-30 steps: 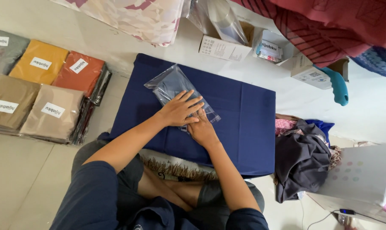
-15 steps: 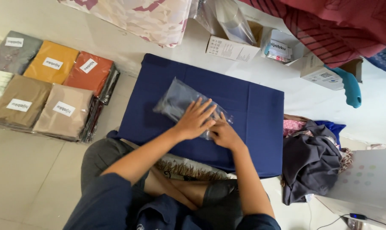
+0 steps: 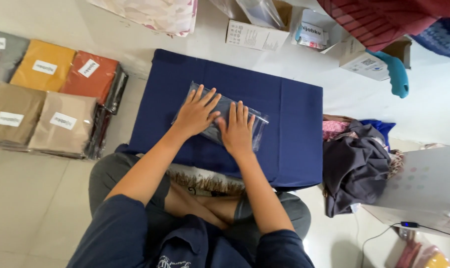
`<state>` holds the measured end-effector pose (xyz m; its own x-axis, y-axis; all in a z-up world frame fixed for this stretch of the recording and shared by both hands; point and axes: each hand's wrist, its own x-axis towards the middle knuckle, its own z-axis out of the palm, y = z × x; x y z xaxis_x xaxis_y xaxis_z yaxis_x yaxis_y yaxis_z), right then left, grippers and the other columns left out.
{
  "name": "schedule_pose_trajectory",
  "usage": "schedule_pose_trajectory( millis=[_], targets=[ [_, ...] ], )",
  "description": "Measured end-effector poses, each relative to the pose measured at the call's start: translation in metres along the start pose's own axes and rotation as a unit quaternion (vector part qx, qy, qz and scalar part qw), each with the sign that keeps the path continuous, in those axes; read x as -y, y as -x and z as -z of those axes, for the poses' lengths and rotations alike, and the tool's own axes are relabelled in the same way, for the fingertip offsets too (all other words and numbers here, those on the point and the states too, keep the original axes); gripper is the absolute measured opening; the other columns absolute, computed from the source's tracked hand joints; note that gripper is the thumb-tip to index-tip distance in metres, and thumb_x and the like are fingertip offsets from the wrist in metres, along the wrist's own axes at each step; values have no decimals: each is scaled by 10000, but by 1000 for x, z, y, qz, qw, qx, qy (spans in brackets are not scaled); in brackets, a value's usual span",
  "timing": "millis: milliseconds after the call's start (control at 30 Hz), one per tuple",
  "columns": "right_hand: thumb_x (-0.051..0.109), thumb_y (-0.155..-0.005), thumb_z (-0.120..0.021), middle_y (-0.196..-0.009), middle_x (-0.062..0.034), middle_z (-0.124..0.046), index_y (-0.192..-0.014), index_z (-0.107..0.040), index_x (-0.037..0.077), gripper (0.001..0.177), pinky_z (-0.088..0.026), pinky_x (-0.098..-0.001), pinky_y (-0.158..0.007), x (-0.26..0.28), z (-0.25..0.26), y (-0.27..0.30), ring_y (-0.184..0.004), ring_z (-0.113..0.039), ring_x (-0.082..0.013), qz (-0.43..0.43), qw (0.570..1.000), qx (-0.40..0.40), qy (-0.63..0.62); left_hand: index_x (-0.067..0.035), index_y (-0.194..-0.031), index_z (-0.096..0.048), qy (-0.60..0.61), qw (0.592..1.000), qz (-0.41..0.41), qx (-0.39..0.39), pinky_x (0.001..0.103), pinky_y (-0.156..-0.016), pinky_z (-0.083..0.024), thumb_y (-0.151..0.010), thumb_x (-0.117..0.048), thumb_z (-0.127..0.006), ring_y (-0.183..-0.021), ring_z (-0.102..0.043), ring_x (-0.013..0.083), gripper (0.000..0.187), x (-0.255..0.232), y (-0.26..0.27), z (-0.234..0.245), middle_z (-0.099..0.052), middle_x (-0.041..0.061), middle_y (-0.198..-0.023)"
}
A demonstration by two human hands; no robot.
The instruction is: The person cleans fabric with a lint roller, folds it, and then places it into a plastic bag.
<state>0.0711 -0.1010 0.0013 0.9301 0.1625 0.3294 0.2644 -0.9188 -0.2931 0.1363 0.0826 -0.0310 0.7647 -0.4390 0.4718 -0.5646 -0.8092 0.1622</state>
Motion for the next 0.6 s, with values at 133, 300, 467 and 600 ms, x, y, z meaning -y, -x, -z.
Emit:
schedule_pose_trajectory(
  millis=[133, 300, 467, 600],
  targets=[
    [654, -1011, -422, -1678, -259, -207, -1611, -235, -19, 921, -69, -672, -1219, 10, -21, 11, -1542, -206, -445, -91, 990, 93, 50, -198, -1552, -485, 23, 997, 21, 70, 602, -1192, -296, -1023, -535, -489, -1466, -357, 490, 627, 3, 7, 4, -447, 142, -1600],
    [704, -987, -395, -1669, -279, -215, -1600, -230, -42, 980, -37, -671, -1220, 13, -29, 11, -1533, -232, -449, -110, 987, 86, 74, -217, -1573, -457, 25, 997, 18, 74, 595, -1199, -275, -1000, -557, -518, -1478, -333, 484, 669, 5, 10, 1, -419, 130, -1619],
    [728, -973, -353, -1662, -268, -239, -1591, -251, -45, 995, -14, -680, -1213, 6, -41, 6, -1537, -243, -427, -107, 986, 82, 101, -253, -1598, -404, 32, 987, 54, 145, 572, -1230, -232, -1002, -599, -461, -1515, -279, 455, 691, 6, 3, 3, -386, 102, -1642],
    [701, -958, -456, -1677, -261, -198, -1609, -219, -25, 1003, -8, -742, -1178, -4, -33, 6, -1551, -195, -436, -98, 987, 115, 51, -284, -1599, -375, 18, 978, 87, 191, 559, -1245, -209, -995, -635, -446, -1536, -239, 433, 702, 6, 6, -8, -335, 67, -1665]
  ],
)
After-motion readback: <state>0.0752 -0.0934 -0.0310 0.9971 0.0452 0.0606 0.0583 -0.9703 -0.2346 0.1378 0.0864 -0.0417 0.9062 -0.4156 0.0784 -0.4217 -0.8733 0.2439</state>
